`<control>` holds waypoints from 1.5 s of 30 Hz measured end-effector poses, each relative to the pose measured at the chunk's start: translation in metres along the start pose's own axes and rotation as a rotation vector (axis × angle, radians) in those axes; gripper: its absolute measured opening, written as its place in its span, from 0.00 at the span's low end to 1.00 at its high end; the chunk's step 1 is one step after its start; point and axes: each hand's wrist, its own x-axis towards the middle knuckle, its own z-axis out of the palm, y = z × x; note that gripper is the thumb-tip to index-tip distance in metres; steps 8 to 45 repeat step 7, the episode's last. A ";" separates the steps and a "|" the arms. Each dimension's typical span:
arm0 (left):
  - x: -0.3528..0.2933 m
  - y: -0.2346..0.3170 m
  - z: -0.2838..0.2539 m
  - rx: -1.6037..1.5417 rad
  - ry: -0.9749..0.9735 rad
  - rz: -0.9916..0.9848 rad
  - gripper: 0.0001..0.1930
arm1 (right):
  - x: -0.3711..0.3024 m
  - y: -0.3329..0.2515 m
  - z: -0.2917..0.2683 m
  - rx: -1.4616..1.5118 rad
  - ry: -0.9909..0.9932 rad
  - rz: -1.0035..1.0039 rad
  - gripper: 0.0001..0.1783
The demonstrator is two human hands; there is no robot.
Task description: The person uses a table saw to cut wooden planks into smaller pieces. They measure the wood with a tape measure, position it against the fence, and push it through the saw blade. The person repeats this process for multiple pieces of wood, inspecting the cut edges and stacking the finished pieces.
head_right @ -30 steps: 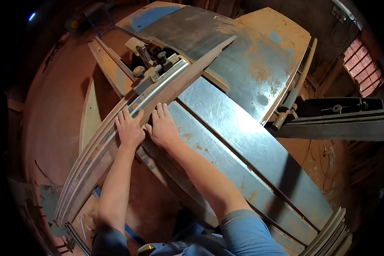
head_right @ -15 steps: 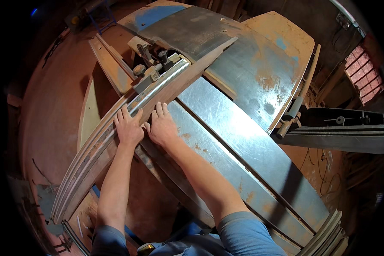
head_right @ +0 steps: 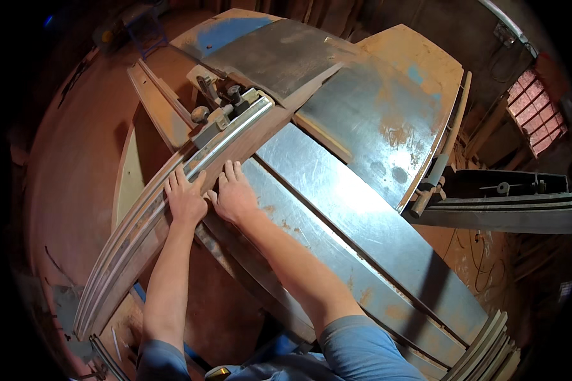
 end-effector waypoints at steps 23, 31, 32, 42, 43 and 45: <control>0.007 -0.006 0.017 -0.019 -0.006 -0.025 0.31 | 0.013 0.012 0.002 0.020 -0.101 -0.002 0.43; 0.007 -0.006 0.017 -0.019 -0.006 -0.025 0.31 | 0.013 0.012 0.002 0.020 -0.101 -0.002 0.43; 0.007 -0.006 0.017 -0.019 -0.006 -0.025 0.31 | 0.013 0.012 0.002 0.020 -0.101 -0.002 0.43; 0.007 -0.006 0.017 -0.019 -0.006 -0.025 0.31 | 0.013 0.012 0.002 0.020 -0.101 -0.002 0.43; 0.007 -0.006 0.017 -0.019 -0.006 -0.025 0.31 | 0.013 0.012 0.002 0.020 -0.101 -0.002 0.43; 0.007 -0.006 0.017 -0.019 -0.006 -0.025 0.31 | 0.013 0.012 0.002 0.020 -0.101 -0.002 0.43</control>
